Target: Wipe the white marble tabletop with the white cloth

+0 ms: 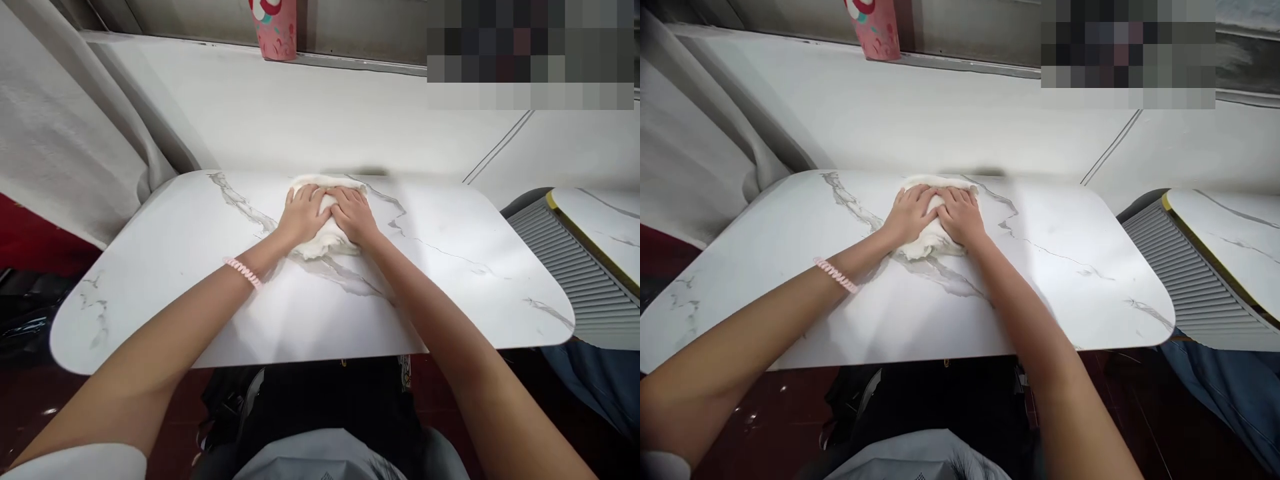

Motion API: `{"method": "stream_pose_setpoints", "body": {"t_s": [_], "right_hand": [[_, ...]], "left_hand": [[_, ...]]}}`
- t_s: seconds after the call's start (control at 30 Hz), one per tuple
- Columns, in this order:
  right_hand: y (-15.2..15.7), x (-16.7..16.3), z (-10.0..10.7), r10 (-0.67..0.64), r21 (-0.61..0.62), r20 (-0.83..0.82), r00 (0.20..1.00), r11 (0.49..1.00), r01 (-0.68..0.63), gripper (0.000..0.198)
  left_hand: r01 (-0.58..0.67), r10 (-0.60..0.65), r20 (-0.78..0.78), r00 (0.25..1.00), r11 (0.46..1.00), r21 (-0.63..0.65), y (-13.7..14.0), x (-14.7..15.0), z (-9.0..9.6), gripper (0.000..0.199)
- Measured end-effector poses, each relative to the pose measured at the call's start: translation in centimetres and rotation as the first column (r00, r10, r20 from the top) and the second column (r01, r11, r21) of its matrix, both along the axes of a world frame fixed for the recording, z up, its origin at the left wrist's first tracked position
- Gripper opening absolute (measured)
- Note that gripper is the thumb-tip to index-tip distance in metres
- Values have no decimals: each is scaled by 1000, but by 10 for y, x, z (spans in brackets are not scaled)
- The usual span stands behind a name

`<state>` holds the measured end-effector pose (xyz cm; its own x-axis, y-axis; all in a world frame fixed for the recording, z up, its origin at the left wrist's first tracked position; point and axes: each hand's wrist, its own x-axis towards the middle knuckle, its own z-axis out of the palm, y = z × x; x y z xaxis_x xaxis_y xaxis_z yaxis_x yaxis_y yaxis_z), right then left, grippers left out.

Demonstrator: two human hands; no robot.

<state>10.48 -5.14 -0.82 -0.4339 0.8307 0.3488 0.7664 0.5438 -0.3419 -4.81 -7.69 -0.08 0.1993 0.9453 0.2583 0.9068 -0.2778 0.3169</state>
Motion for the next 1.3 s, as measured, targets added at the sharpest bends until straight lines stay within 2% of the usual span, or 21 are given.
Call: {"method": "stream_pose_setpoints", "body": {"t_s": [0.13,0.23,0.3,0.43,0.57,0.73,1.0,1.2,1.3], "right_hand": [[42,6,-9,-32,45,58,998,999,30,47],[64,12,-11,12,39,38,999,999,-14,58],[73,16,-10,12,16,-18,1000,1000,-12,60],[80,17,-3,-36,-58,-108,993,998,30,48],[75,16,-2,-41,-100,-134,990,995,28,55],[51,24,-5,-53,-83,-63,997,995,48,68],[-20,57,-3,20,-30,28,999,999,-19,55],[-83,80,2,7,-24,104,995,1000,-5,49],[-113,92,3,14,-24,86,996,1000,-12,46]], "left_hand": [[74,-74,7,997,997,4,44,2,-3,49],[52,-52,-3,999,998,-42,61,8,1,51],[25,-25,5,1000,998,-57,66,12,5,51],[17,-13,54,998,998,-60,70,16,9,49],[-14,14,4,1000,998,-68,64,20,11,54],[-30,27,-25,999,994,-107,37,32,15,55],[-14,14,-3,1000,996,-91,-29,54,11,50],[-10,8,-32,999,997,-78,-87,75,8,53],[0,-3,-41,999,996,-88,-116,87,12,53]]}}
